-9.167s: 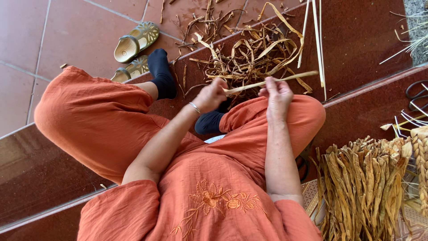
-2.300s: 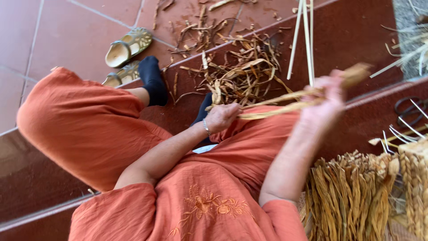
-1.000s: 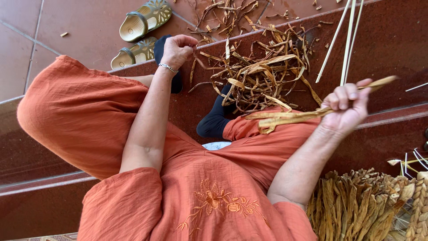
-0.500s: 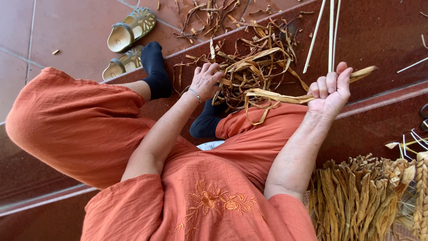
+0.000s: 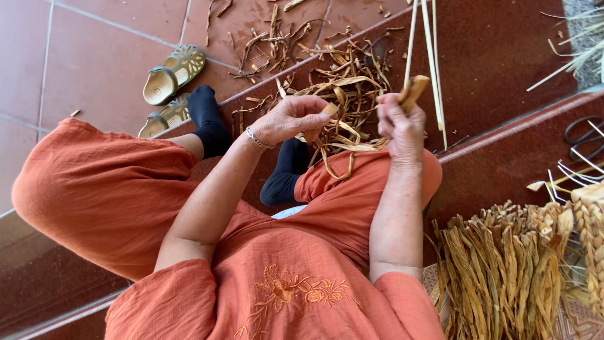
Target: The person sits on the floor and processes dried plant material. They peel outer layers from the strips by hand, trim the ends with scissors, and separate the usable inner fibers from the waste.
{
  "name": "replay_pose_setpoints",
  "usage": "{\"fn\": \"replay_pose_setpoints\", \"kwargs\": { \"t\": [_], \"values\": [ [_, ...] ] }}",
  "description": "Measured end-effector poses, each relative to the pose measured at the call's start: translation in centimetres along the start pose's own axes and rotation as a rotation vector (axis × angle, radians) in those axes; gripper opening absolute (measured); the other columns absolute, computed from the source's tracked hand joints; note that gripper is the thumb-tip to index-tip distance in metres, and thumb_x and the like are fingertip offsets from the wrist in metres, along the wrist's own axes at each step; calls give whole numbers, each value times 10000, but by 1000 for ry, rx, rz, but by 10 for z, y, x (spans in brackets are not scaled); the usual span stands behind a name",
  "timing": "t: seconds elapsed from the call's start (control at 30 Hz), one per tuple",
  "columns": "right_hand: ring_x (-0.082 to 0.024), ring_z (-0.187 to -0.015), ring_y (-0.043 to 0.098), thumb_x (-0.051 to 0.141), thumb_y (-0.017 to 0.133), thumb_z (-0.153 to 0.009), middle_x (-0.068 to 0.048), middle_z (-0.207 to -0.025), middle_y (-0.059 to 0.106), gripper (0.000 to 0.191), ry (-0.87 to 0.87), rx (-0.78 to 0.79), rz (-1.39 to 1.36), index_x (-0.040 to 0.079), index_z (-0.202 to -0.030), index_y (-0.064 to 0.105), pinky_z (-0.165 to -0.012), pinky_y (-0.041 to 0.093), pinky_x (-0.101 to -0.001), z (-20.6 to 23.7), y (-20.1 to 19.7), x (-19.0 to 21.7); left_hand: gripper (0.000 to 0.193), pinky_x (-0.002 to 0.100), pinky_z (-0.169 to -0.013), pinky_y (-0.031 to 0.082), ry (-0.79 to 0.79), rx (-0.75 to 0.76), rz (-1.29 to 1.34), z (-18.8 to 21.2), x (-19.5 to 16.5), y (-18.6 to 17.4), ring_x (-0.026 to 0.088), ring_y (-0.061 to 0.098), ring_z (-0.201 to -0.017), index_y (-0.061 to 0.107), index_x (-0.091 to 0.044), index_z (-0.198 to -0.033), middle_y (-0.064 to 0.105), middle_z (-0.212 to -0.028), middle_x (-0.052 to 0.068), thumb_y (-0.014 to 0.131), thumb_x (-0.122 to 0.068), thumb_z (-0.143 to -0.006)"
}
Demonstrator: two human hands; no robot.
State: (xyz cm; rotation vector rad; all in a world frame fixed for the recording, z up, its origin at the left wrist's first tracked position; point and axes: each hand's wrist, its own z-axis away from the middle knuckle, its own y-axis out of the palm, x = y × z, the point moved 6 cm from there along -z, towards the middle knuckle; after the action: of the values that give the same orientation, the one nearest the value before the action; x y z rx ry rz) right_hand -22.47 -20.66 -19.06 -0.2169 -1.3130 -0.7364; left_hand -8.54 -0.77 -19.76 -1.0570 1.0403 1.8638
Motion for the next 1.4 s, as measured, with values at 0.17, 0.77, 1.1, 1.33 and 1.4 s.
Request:
{"fn": "replay_pose_setpoints", "kwargs": {
  "t": [0.17,0.77,1.1,1.33,1.4],
  "values": [
    [30,-483,374,248,809,-841,51,-1299,696,407,21,260,154,123,-1214,703,-518,448,-162,30,41,-2,255,215,-545,489,-15,111,-170,-10,0,27,39,588,-616,734,-53,-1087,649,-719,-36,666,-292,-1029],
    [-67,-490,439,232,586,-1083,-79,-784,719,254,85,251,-269,40,-1017,740,-455,327,-213,29,20,-24,480,378,-831,559,283,-341,-732,1,27,55,225,680,-934,652,-36,-1177,724,-1002,131,839,-347,-863],
    [-58,-388,320,264,689,-970,20,-550,540,241,186,-259,-269,43,-879,725,-376,254,-237,22,-16,-17,215,286,-736,541,193,-215,-303,6,19,59,86,601,-823,680,-62,-1176,652,-903,-9,625,-254,-1094],
    [-72,-404,342,264,656,-1009,33,-552,497,239,161,-394,-238,37,-945,691,-356,263,-261,23,-21,-11,139,275,-586,500,-128,-427,-154,18,42,35,73,548,-628,729,-107,-1040,652,-767,-7,706,-222,-965],
    [-72,-401,329,277,613,-1039,43,-544,463,261,119,-410,-289,33,-982,684,-357,263,-265,24,-32,-4,144,300,-648,560,-136,-600,-108,25,51,5,94,605,-688,719,-69,-978,713,-836,16,705,-212,-978]
  ]
}}
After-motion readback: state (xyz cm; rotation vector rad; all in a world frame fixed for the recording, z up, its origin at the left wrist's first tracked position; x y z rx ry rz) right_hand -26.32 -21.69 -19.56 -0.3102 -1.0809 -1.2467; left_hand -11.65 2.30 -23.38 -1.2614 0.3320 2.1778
